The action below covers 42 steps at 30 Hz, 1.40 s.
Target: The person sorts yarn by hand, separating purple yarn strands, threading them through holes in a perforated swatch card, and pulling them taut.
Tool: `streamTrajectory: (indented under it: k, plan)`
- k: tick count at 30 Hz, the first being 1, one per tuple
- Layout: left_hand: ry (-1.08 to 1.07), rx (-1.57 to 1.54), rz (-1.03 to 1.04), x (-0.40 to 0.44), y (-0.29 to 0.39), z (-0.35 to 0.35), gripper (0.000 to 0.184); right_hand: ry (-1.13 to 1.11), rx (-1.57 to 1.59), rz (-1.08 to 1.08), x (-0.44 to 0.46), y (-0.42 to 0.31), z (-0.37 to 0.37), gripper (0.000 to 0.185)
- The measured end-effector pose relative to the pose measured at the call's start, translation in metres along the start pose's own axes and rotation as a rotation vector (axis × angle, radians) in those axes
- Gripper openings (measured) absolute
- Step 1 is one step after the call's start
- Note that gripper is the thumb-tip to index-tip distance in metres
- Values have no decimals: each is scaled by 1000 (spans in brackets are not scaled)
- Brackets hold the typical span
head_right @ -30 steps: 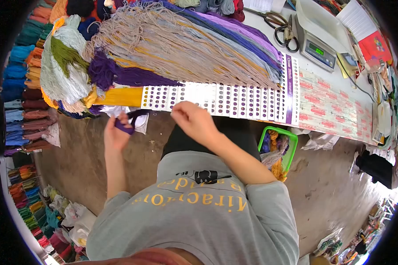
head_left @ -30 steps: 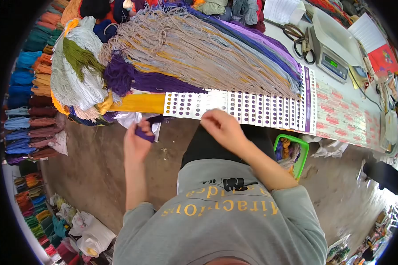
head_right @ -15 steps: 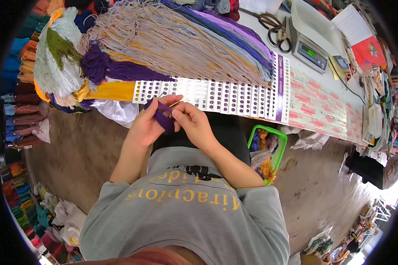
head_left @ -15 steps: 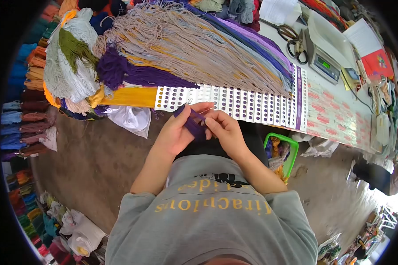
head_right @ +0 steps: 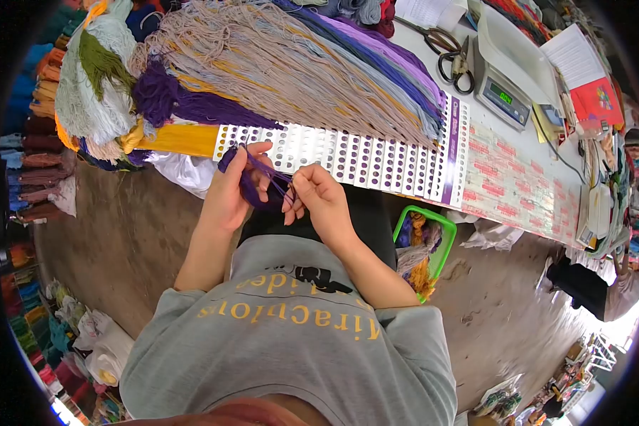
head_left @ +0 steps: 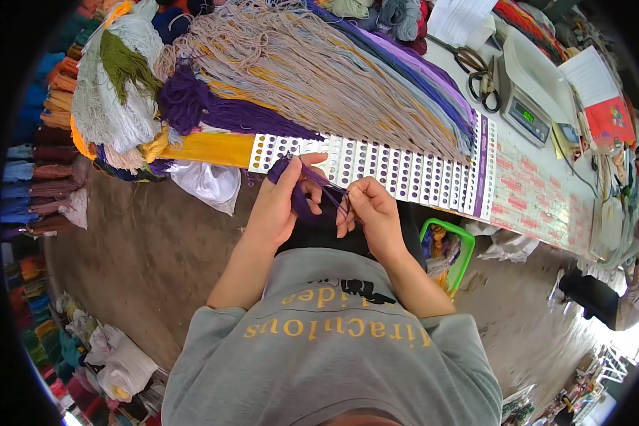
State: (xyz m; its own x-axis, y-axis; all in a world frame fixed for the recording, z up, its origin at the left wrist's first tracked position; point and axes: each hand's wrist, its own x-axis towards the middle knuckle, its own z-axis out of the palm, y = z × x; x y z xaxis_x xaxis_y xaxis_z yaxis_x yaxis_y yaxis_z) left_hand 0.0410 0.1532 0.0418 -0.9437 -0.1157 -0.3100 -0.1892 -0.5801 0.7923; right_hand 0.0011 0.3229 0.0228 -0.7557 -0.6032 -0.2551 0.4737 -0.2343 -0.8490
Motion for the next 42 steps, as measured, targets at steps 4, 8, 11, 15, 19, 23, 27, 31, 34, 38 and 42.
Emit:
streamTrajectory:
  k: [4,8,11,15,19,23,27,31,34,38,42]
  plan:
    - [8,21,20,-1,2,2,43,12,-42,-10,-1,-1,2,18]
    - [3,13,11,-3,3,4,43,5,-51,-30,-2,0,3,22]
    - [50,39,-8,-2,1,7,43,17,-71,-49,-3,1,3,23]
    - [57,57,-10,-2,-1,6,44,27,-114,-63,-4,0,2,24]
    - [44,40,-31,-4,2,6,44,27,-130,-79,-4,0,4,24]
    - [39,38,-40,-4,1,5,44,31,-137,-91,-5,-2,6,18]
    - [38,30,-33,-5,0,6,45,37,-141,-90,-5,-1,5,21]
    - [-30,-3,-34,-5,0,3,45,41,-144,-103,-5,-2,5,23]
    - [-5,-23,-48,-5,2,6,46,37,-120,-99,-4,-1,4,23]
    - [-40,-44,-44,-6,7,6,45,25,-97,-26,-6,-8,6,23]
    - [-36,-33,-51,-5,8,5,45,-21,-71,69,-7,-10,8,24]
